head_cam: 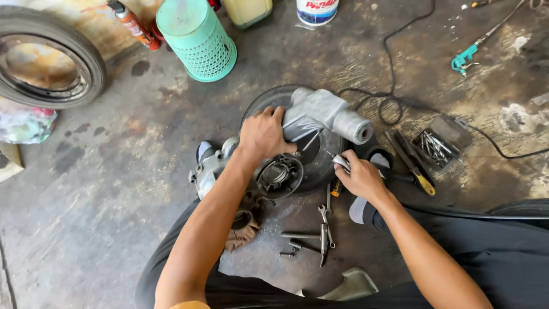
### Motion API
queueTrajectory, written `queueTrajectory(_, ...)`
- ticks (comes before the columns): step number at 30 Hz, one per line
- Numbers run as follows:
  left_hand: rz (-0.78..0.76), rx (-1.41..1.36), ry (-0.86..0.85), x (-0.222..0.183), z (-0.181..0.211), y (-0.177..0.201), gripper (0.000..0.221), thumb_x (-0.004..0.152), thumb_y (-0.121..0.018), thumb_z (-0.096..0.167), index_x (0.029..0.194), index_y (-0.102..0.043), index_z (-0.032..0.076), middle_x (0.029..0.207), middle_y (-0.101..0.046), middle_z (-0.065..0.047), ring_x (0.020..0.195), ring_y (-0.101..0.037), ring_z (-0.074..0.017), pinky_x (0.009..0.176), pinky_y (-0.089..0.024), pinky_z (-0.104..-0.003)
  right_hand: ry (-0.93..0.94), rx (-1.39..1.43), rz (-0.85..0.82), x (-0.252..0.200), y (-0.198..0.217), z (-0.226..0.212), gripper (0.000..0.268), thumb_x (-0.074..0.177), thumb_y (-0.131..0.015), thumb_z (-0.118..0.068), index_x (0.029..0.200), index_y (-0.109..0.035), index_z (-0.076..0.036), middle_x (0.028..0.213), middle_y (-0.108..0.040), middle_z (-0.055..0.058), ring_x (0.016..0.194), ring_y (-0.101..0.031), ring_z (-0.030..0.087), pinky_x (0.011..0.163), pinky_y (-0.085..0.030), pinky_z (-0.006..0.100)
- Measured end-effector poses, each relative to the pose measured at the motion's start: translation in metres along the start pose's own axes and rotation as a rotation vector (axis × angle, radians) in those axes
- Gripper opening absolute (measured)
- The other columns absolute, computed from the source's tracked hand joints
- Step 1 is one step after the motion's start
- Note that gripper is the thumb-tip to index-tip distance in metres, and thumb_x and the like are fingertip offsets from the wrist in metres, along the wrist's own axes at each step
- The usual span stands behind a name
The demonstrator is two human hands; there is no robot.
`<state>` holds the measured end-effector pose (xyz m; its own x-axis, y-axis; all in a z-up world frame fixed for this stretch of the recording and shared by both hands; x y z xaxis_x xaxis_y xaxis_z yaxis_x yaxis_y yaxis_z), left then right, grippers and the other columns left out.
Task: Cleaning and inspecting the internal components of a motorcycle engine casing using a small pick tool.
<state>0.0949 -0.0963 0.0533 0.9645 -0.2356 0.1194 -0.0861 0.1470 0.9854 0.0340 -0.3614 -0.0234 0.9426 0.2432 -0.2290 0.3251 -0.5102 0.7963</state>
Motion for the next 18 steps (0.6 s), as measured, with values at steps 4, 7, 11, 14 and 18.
queueTrajectory(4,-0.039,-0.017,-0.024,-0.002,0.001,-0.006,0.099,0.049,-0.073,0.084,0.115,-0.059,0.011,0.098,-0.067,-0.012,0.093,-0.073,-0.038,0.075,-0.062,-0.049,0.029,-0.055,0.04,0.01,-0.013,0.01,0.041,0.096,-0.057,-0.041,0.124,-0.058,-0.011,0.092,-0.074,0.026,0.09,-0.072,0.049,0.077,-0.055,0.059)
queueTrajectory(7,-0.038,-0.035,-0.05,0.0,0.003,-0.008,0.095,0.053,-0.076,0.081,0.115,-0.061,0.01,0.097,-0.067,-0.013,0.092,-0.073,-0.0381,0.075,-0.062,-0.047,0.06,-0.084,0.118,0.02,-0.004,0.004,0.04,0.1,-0.053,-0.045,0.125,-0.061,-0.015,0.093,-0.074,0.021,0.092,-0.073,0.044,0.077,-0.057,0.055)
queueTrajectory(11,-0.047,-0.016,-0.034,-0.007,0.007,-0.001,0.092,0.053,-0.076,0.077,0.115,-0.06,0.011,0.097,-0.066,-0.01,0.091,-0.072,-0.0358,0.072,-0.062,-0.049,0.073,-0.147,0.06,0.022,-0.017,0.004,0.039,0.103,-0.047,-0.045,0.123,-0.059,-0.013,0.088,-0.074,0.02,0.084,-0.073,0.045,0.071,-0.057,0.056)
queueTrajectory(14,-0.051,-0.008,-0.013,-0.008,0.007,-0.006,0.091,0.052,-0.077,0.076,0.115,-0.059,0.013,0.099,-0.066,-0.009,0.092,-0.071,-0.0348,0.072,-0.062,-0.049,0.037,-0.132,0.034,0.021,-0.027,0.01,0.041,0.104,-0.044,-0.046,0.123,-0.059,-0.013,0.087,-0.074,0.019,0.083,-0.073,0.045,0.07,-0.057,0.057)
queueTrajectory(18,-0.068,0.004,0.023,-0.008,0.003,-0.014,0.089,0.05,-0.076,0.076,0.112,-0.058,0.015,0.1,-0.065,-0.007,0.093,-0.07,-0.033,0.073,-0.062,-0.049,0.007,-0.147,0.007,0.034,-0.032,0.012,0.044,0.103,-0.044,-0.05,0.126,-0.058,-0.016,0.094,-0.075,0.019,0.089,-0.074,0.046,0.076,-0.057,0.059)
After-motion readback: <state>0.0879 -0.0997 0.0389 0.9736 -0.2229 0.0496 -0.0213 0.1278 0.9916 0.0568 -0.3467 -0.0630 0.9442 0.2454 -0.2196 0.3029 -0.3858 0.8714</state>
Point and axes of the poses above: each hand's wrist, its own x-axis towards the middle knuckle, its own y-axis out of the back of the hand, z = x × y, the point moved 6 cm from there along x, towards the middle knuckle
